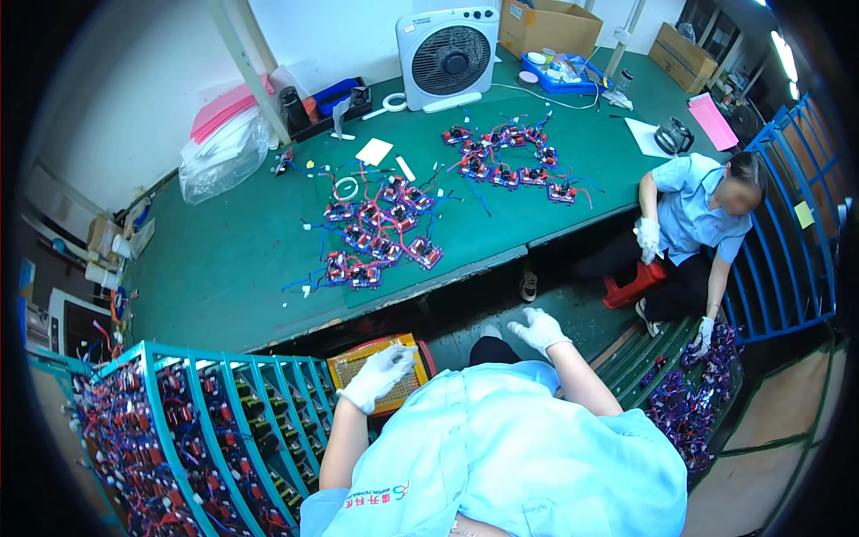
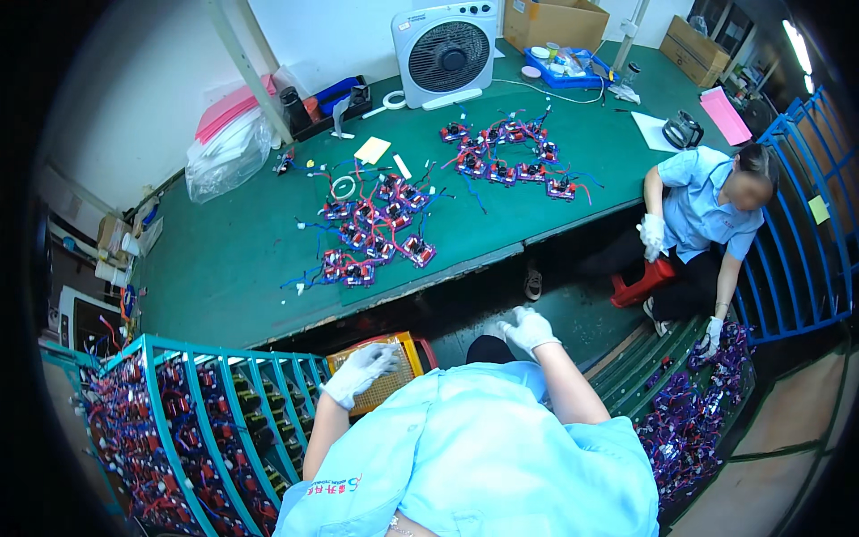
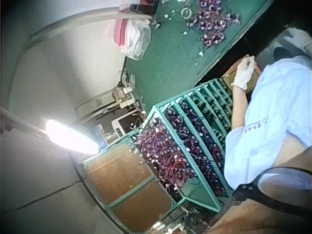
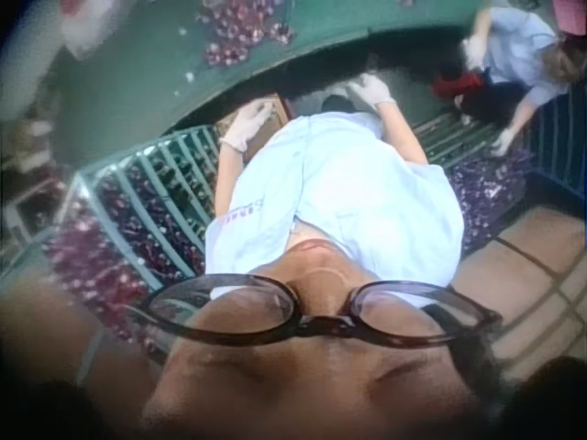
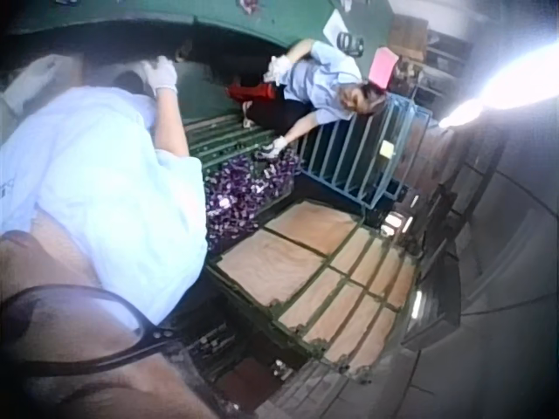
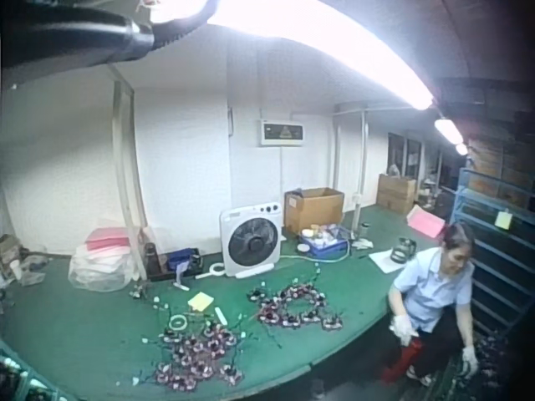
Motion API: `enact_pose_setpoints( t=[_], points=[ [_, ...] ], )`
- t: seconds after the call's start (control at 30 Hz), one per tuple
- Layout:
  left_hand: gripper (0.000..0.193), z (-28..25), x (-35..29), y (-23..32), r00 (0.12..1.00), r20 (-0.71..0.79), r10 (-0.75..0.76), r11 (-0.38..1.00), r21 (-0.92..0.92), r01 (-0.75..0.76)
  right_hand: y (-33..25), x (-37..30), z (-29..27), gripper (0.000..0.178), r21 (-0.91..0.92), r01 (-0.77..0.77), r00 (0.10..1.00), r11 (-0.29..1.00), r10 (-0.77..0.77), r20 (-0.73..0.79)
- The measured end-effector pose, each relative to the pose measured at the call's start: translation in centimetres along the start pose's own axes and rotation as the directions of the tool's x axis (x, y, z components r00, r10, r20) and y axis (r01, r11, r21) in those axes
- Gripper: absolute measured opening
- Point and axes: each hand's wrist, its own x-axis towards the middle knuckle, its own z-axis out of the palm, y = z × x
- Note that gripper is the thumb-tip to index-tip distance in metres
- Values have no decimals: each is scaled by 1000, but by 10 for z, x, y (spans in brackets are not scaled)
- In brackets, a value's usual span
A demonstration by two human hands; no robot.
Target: The person assembles small electronic toy cars by hand from electronic components, wires, and circuit boards.
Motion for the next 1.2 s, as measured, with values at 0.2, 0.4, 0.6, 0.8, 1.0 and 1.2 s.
enact_pose_setpoints(
  t=[0.2,0.4,0.6,0.8,1.0,1.2],
  points=[
    [45,23,117,61,992,124,8,958,284,-43,66,118,-38,87,201,-324,926,924,353,-130],
    [65,39,269,107,1000,31,-3,897,443,-11,125,269,-77,94,302,-448,791,842,530,-305],
    [96,46,437,149,994,-54,-91,811,576,105,166,390,-136,111,185,-427,811,885,466,-355],
    [118,53,581,161,882,-367,296,566,811,148,171,454,-178,119,368,-27,925,929,163,-344],
    [120,38,633,191,835,-336,436,536,842,58,152,494,-168,114,74,12,911,997,20,-412],
    [106,32,660,200,888,-231,397,456,889,27,136,544,-192,113,8,28,819,1000,-18,-574]
  ],
)
